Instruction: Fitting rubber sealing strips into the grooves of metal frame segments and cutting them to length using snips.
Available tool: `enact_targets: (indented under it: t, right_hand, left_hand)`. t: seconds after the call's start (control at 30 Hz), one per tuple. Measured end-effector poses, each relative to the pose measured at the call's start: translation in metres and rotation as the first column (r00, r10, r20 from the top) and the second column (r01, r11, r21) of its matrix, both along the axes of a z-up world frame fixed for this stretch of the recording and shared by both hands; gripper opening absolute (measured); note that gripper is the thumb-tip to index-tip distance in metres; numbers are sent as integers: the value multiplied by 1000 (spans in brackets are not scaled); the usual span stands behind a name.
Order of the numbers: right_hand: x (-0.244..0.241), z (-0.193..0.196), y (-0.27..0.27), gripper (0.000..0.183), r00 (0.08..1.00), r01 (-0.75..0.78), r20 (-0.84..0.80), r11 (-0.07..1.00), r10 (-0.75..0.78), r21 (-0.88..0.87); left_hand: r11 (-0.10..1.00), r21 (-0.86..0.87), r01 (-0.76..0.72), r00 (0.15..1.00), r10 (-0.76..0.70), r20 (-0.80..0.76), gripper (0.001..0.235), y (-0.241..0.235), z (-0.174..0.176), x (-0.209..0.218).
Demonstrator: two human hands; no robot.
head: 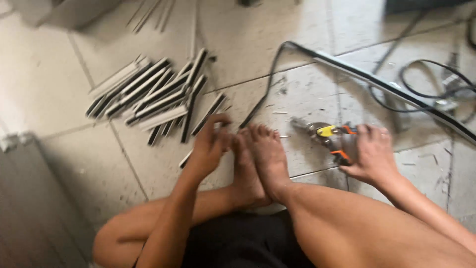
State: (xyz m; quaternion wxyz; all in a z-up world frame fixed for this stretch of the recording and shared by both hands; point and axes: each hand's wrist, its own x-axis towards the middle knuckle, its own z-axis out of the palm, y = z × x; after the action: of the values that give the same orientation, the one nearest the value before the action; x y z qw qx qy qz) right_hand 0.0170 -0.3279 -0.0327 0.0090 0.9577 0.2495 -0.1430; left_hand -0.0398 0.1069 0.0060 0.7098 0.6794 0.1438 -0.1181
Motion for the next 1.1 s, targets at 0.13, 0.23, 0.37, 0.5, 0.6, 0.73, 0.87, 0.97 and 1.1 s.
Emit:
enact_targets:
  t: [0.13, 0.23, 0.37, 0.5, 0.6, 0.73, 0.87, 0.97, 1.1]
  right_hand:
    - [24, 1, -1, 110, 999, 13, -29, 999, -14, -40]
    - [65, -2, -12, 68, 986, 62, 157, 998, -57, -23]
    - [120, -32, -55, 49, 943, 190, 276, 982, -188, 18]
    - [139, -48, -66, 25, 948, 308, 63, 950, -311, 47]
    - [137, -54, -71, 24, 943, 331, 1, 933, -334, 141]
    - [117, -13, -51, 26, 933, 356, -127, 821, -336, 447]
    - [85, 41, -12, 26, 898, 438, -312, 702, -311, 562]
    - [75, 79, 14, 30, 926, 358, -339, 675, -167, 645]
    - [80, 104, 26, 33, 959, 214, -283, 705, -19, 677]
  left_hand:
    - [998, 69, 10, 999, -8, -40, 23, 17, -14, -1]
    - [979, 202, -16, 989, 45, -139, 23, 27, -17, -1]
    - [956, 291, -16, 996, 39, -74, 19, 42, -28, -3]
    - [832, 554, -22, 1000, 18, 12, 19, 48, -18, -1]
    - [669, 739, -80, 975, -102, 197, 15, 51, -31, 4]
    - [431, 869, -243, 920, -181, 347, 21, 23, -5, 36]
    - [830, 528, -178, 793, -196, 576, 51, -47, 14, 87]
    - [863, 459, 210, 646, -475, 598, 56, -108, 58, 128]
    - [449, 263, 854, 411, -892, 187, 56, -155, 69, 169]
